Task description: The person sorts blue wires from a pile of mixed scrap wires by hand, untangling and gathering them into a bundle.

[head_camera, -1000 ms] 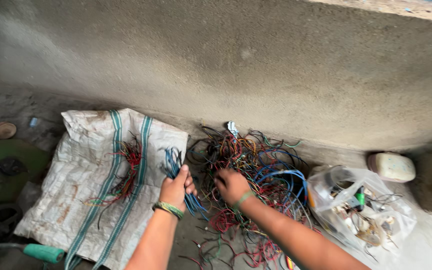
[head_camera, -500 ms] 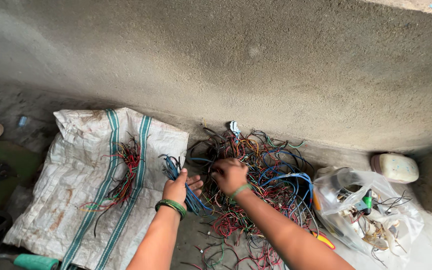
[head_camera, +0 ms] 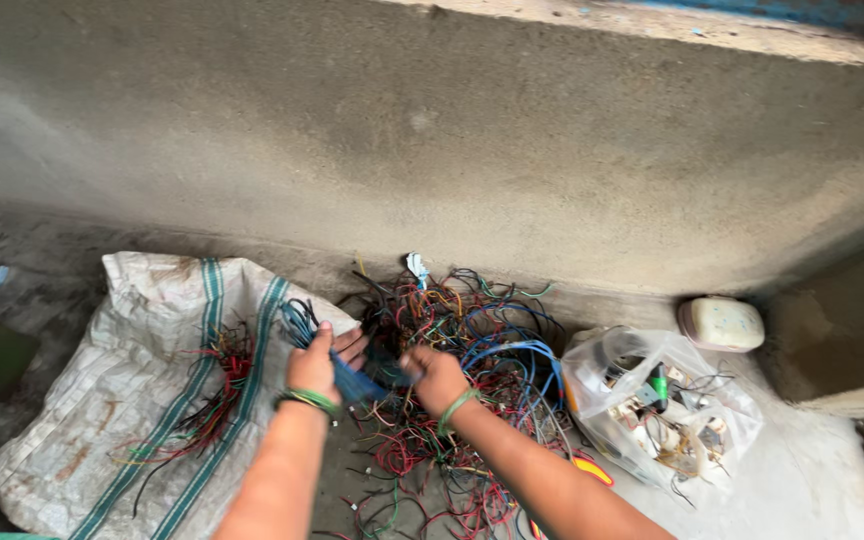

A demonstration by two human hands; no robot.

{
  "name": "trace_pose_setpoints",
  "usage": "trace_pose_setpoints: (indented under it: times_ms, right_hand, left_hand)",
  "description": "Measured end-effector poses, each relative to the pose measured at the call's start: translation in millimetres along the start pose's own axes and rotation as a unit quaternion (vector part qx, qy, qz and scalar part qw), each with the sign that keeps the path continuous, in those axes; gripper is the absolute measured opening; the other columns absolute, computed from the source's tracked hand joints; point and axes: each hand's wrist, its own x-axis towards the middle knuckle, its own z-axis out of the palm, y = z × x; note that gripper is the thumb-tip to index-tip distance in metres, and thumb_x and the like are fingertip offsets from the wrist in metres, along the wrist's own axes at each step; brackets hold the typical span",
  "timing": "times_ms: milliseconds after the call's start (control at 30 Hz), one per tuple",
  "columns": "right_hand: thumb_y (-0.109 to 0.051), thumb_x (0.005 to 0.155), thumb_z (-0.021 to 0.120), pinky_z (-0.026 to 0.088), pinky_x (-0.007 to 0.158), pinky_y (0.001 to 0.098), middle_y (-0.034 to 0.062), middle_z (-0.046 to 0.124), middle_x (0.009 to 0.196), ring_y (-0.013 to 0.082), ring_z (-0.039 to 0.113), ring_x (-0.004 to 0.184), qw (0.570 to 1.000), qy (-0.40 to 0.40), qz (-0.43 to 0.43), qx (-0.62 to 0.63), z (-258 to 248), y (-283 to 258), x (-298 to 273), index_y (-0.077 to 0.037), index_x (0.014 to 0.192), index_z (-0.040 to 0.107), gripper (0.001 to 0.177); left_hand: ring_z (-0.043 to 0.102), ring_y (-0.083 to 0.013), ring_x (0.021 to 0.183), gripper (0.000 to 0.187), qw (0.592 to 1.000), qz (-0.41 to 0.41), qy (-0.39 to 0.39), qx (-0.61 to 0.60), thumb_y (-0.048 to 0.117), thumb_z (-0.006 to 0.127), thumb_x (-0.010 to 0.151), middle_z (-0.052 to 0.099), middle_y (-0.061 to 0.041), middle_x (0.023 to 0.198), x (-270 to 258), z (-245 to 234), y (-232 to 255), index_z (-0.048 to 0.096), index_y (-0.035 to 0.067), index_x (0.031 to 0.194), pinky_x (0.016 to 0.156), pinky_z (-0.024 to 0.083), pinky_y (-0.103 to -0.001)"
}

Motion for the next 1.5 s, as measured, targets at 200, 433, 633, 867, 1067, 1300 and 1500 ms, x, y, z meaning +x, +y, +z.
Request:
trace_pose_setpoints:
  times_ms: [200,433,633,867,1067,1300,1500]
  right_hand:
    - [-0.039,0.105,0.044,0.054,0.055,0.0426,0.0112,0.066,0.065,0.0255,0.062,0.054,0.783,0.083,0.426,0.445,-35,13,35,-0.004,0.1,0.061,0.04]
    - [-0.052,0.101,0.058,0.043,0.043,0.036,0.0041,0.043,0.056,0.0194,0.047,0.045,0.847,-0.077,0.452,0.269,-86,-15,23,-0.011,0.091,0.051,0.043]
    - [-0.04,0.1,0.058,0.031,0.034,0.0291,-0.0009,0.045,0.057,0.0117,0.036,0.04,0.839,0.032,0.294,0.456,-41,6,27,-0.017,0.087,0.047,0.029]
    - [-0.017,0.094,0.067,0.056,0.065,0.0416,0.0163,0.071,0.083,0.0325,0.069,0.072,0.995,0.079,0.029,0.055,15,-69,-4,-0.004,0.102,0.065,0.015]
    - [-0.022,0.096,0.068,0.051,0.066,0.0488,0.0241,0.066,0.081,0.0454,0.065,0.077,0.998,-0.021,0.049,-0.032,27,-79,-15,-0.001,0.095,0.062,0.023]
    - [-0.017,0.1,0.061,0.049,0.071,0.0482,0.0204,0.063,0.085,0.0409,0.062,0.08,0.994,-0.065,-0.089,0.001,28,-91,-16,0.001,0.092,0.059,0.019]
    - [-0.027,0.103,0.064,0.047,0.063,0.0353,0.0083,0.057,0.069,0.0211,0.053,0.062,0.989,-0.125,0.079,0.018,35,-42,-29,-0.001,0.084,0.064,0.032]
  left_hand:
    - [0.081,-0.0354,0.092,0.041,0.9,-0.113,-0.054,0.418,0.034,0.069,0.096,0.078,-0.018,0.096,48,-97,-32,0.063,-0.006,0.103,0.077,0.061,-0.044]
    - [0.075,-0.0374,0.093,0.045,0.878,0.037,0.109,0.465,0.036,0.068,0.102,0.076,-0.025,0.104,68,-105,-6,0.066,-0.005,0.12,0.082,0.059,-0.043]
    - [0.076,-0.0324,0.084,0.04,0.982,-0.079,-0.104,0.134,0.032,0.067,0.092,0.078,-0.021,0.102,-8,24,9,0.062,-0.005,0.109,0.072,0.061,-0.041]
    - [0.062,-0.0182,0.08,0.025,0.991,0.002,-0.062,0.115,0.024,0.073,0.097,0.069,-0.007,0.095,-41,46,-15,0.072,0.001,0.105,0.069,0.052,-0.034]
    - [0.069,-0.0188,0.084,0.022,0.98,-0.04,-0.135,0.138,0.018,0.069,0.091,0.075,-0.009,0.094,-60,14,15,0.072,0.0,0.103,0.073,0.054,-0.032]
    - [0.054,-0.0189,0.06,0.015,0.996,-0.016,-0.081,-0.037,0.021,0.063,0.094,0.052,0.0,0.069,-59,10,31,0.058,0.009,0.087,0.067,0.057,-0.045]
    - [0.043,-0.012,0.052,0.015,0.997,0.016,-0.044,-0.056,0.023,0.061,0.098,0.048,0.004,0.07,-50,-4,72,0.058,0.012,0.089,0.052,0.042,-0.036]
